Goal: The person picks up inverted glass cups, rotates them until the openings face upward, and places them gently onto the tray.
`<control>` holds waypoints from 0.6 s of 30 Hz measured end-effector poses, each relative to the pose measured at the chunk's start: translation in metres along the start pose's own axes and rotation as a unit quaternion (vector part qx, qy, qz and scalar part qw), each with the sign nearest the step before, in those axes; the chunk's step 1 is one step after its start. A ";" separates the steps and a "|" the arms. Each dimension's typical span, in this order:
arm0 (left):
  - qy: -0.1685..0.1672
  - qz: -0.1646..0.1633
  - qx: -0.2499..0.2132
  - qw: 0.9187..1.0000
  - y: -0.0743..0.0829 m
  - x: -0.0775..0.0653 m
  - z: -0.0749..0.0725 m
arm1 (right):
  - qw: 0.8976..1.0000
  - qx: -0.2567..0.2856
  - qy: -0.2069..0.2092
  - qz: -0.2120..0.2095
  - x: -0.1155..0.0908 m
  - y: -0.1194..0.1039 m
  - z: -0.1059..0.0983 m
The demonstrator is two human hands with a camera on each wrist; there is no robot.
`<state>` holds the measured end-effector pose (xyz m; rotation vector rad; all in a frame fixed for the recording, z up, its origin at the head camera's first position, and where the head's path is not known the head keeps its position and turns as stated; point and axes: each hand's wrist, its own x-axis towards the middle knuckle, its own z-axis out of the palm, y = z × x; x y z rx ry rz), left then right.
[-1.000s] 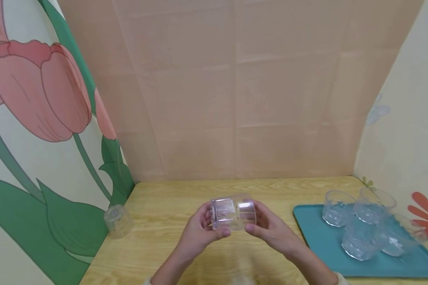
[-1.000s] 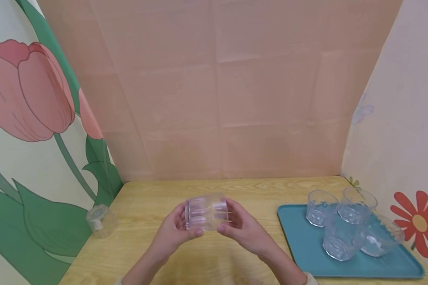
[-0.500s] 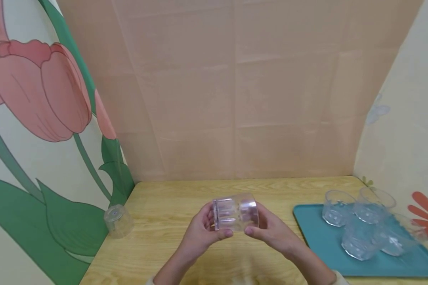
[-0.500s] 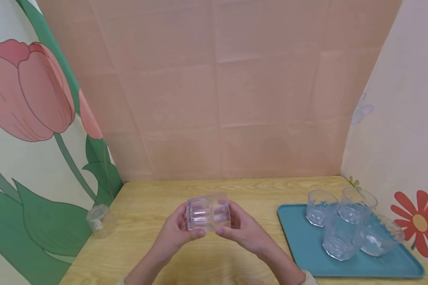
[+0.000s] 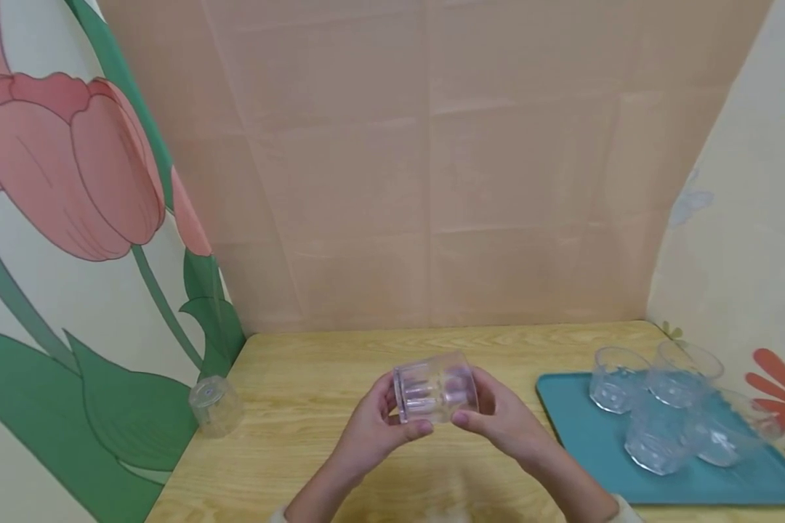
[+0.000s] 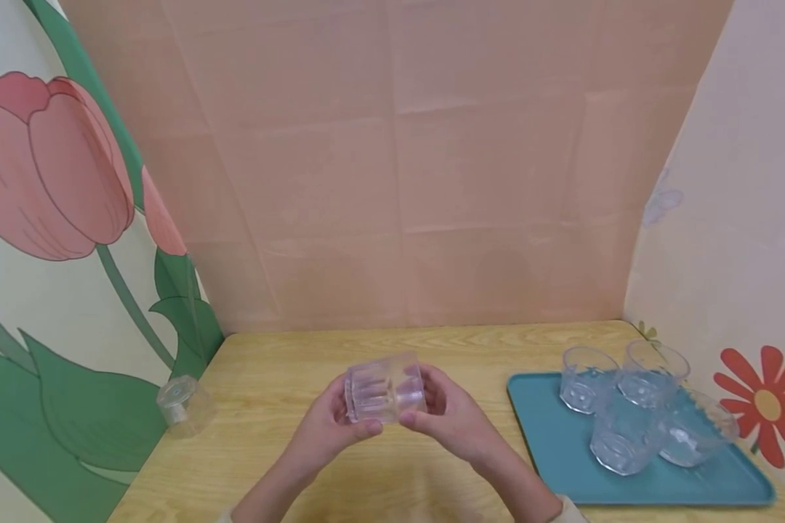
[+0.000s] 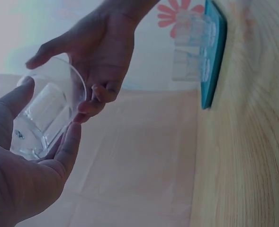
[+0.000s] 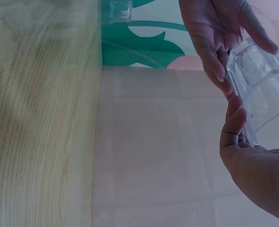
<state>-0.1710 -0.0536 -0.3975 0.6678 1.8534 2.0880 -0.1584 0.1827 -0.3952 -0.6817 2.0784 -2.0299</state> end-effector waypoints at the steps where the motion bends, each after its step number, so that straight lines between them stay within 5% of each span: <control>1: -0.001 -0.002 -0.001 1.000 0.000 0.000 0.000 | 1.000 0.001 0.002 -0.001 0.000 0.000 0.000; 10: -0.007 -0.006 0.036 0.999 0.001 0.001 -0.003 | 1.000 -0.009 0.023 -0.011 -0.006 -0.005 -0.006; 18: -0.006 0.015 0.109 0.994 -0.001 -0.001 -0.015 | 0.995 -0.071 0.064 0.008 -0.015 -0.006 -0.020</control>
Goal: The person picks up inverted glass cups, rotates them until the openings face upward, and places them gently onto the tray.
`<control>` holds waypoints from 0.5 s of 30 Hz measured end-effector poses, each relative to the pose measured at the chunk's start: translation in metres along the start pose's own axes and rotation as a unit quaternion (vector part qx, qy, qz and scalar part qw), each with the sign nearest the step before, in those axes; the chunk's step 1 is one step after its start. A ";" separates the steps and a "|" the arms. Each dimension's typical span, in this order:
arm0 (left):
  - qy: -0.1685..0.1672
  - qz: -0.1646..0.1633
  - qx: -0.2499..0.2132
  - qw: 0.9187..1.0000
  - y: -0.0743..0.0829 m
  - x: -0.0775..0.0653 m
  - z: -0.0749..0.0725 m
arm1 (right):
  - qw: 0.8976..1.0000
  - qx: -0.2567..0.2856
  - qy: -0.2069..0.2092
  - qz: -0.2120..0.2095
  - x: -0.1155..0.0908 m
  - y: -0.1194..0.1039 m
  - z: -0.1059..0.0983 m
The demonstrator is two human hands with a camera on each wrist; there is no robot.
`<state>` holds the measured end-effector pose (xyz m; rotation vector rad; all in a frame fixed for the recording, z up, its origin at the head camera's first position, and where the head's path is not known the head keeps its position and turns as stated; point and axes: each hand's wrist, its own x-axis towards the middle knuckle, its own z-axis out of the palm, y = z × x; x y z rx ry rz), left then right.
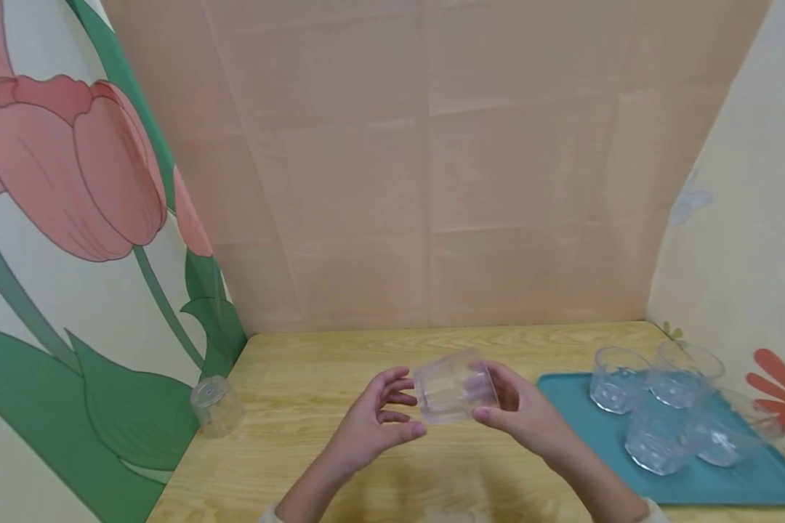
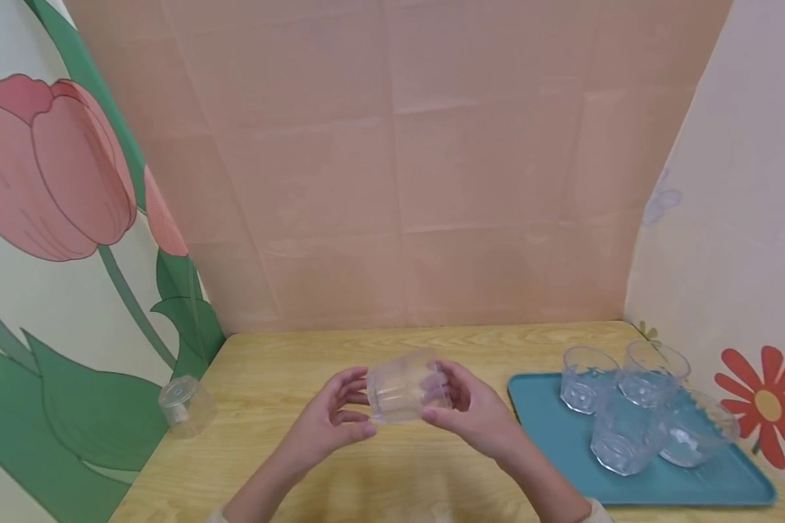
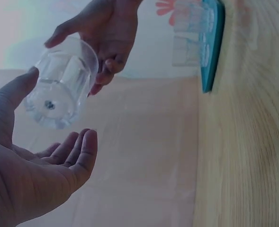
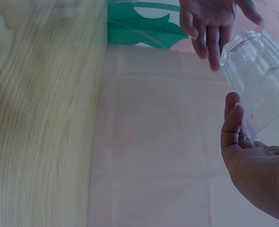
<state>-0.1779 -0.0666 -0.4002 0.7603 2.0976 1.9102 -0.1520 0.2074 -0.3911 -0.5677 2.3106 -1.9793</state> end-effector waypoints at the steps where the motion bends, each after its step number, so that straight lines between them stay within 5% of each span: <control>1: 0.000 0.003 0.011 1.000 -0.001 -0.001 -0.001 | 1.000 -0.007 0.004 0.004 -0.001 0.000 -0.002; 15: 0.029 -0.002 0.142 0.989 -0.006 -0.013 -0.023 | 0.991 -0.109 0.049 0.060 -0.014 0.003 -0.034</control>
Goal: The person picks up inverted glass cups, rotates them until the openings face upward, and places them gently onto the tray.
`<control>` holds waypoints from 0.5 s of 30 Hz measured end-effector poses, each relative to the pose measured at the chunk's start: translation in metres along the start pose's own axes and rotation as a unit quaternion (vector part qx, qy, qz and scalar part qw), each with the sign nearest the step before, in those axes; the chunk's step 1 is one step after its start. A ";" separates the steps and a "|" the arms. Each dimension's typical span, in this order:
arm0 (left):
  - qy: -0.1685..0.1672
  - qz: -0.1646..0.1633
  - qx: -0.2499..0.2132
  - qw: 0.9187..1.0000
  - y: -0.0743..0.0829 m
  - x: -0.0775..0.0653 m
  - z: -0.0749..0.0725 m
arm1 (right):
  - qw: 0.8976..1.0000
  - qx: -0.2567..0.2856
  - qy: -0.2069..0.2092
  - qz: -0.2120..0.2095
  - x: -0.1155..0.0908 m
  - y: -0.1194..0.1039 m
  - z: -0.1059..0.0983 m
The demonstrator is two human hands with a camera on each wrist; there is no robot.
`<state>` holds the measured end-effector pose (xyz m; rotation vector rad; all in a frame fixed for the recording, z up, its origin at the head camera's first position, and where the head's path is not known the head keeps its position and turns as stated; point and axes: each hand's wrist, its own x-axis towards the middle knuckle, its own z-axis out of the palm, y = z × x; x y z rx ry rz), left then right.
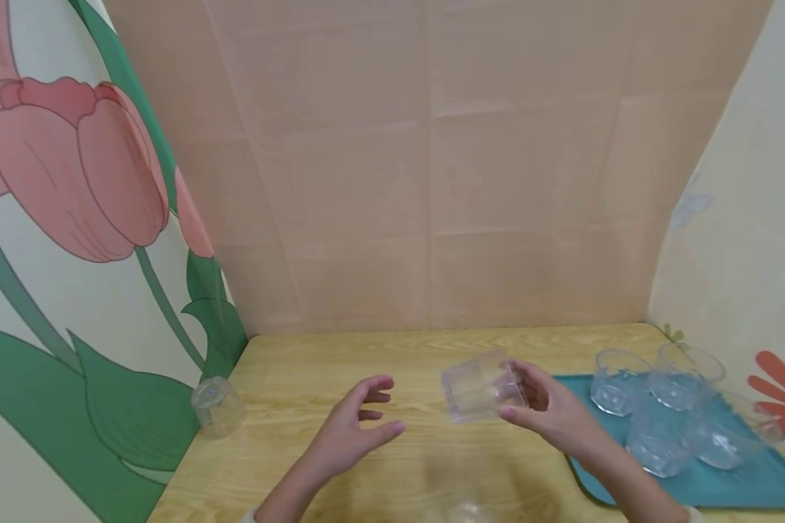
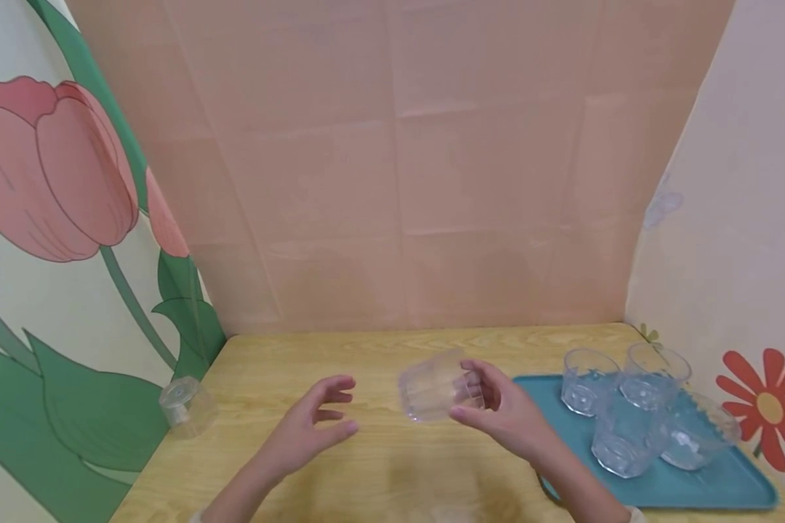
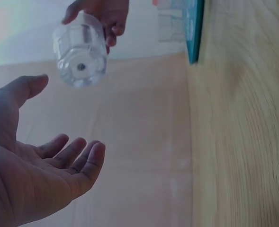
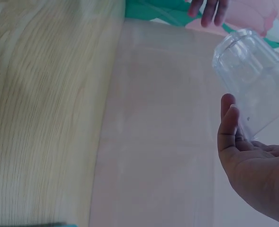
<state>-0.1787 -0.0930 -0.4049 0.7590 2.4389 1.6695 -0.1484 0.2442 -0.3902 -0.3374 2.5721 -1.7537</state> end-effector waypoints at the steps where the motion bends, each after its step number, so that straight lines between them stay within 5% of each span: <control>1: 0.003 -0.002 0.006 1.000 -0.002 -0.001 -0.002 | 1.000 -0.010 0.005 0.003 0.000 0.001 -0.002; 10: 0.036 -0.019 0.040 0.998 -0.010 -0.008 -0.018 | 0.992 -0.108 0.023 0.056 0.000 0.012 -0.020; 15: 0.055 -0.023 0.057 0.997 -0.012 -0.010 -0.025 | 0.989 -0.134 0.031 0.052 -0.001 0.021 -0.029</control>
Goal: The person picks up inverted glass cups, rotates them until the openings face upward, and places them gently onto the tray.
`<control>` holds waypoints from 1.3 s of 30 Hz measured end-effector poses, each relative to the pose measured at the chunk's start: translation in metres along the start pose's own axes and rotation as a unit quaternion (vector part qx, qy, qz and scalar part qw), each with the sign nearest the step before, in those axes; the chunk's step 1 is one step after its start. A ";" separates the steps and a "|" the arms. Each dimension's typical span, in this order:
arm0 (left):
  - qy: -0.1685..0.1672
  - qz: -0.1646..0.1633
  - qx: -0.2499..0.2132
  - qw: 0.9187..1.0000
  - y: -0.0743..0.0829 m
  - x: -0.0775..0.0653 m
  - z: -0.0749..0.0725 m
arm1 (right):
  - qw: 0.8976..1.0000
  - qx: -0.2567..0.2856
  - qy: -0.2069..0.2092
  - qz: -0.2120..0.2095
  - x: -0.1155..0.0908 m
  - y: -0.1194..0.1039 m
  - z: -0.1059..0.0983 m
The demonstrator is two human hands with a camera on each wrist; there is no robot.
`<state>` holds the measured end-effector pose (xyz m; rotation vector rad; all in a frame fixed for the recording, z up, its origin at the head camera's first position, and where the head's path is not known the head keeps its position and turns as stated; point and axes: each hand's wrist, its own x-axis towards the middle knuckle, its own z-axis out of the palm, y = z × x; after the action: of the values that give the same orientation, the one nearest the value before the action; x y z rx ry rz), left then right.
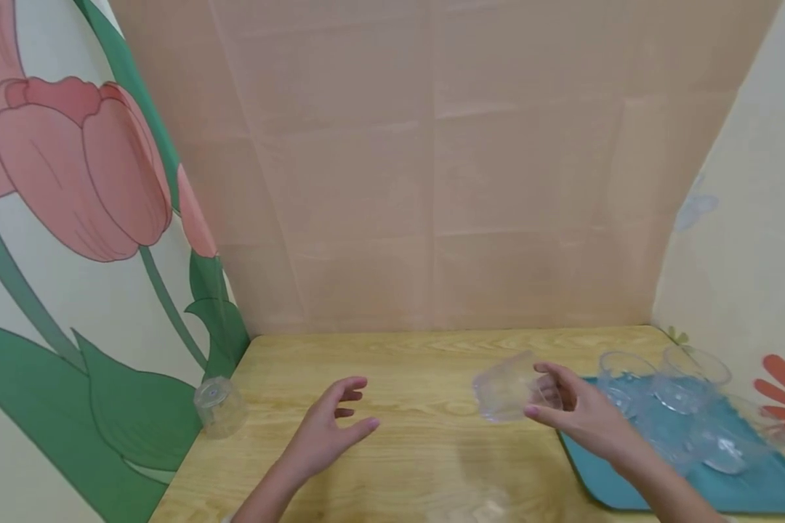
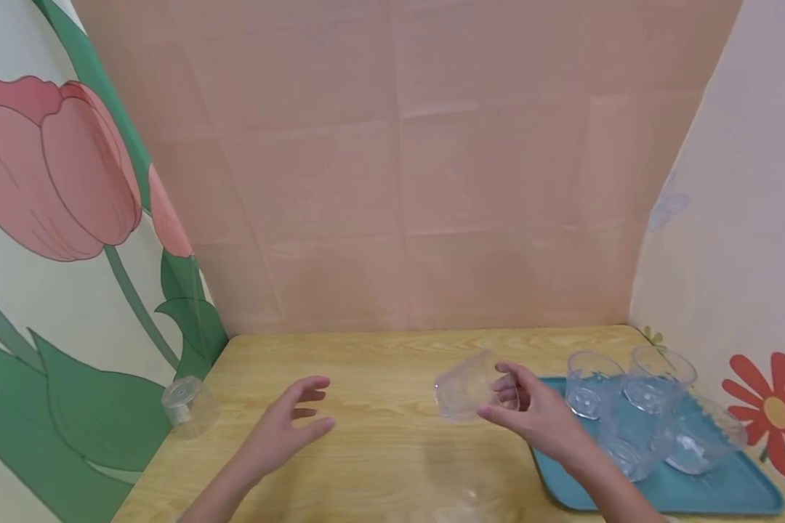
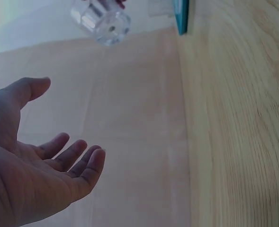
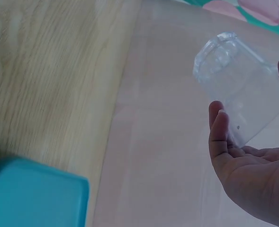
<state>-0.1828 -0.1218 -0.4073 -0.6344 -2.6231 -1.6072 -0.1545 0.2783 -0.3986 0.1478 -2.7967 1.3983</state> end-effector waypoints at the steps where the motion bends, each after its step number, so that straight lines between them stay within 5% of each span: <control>1: 0.004 -0.002 0.003 1.000 -0.001 0.000 -0.001 | 1.000 -0.004 0.003 -0.003 0.000 0.002 -0.001; 11: 0.038 -0.034 0.013 0.999 -0.009 -0.004 -0.014 | 0.997 -0.066 0.012 0.026 -0.001 0.012 -0.013; 39: 0.081 -0.076 0.072 0.991 -0.028 -0.010 -0.061 | 0.981 -0.178 0.076 -0.003 0.004 0.038 -0.041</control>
<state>-0.1953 -0.1883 -0.4041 -0.2917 -2.6888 -1.4171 -0.1627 0.3335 -0.4036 0.0422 -2.8529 0.8428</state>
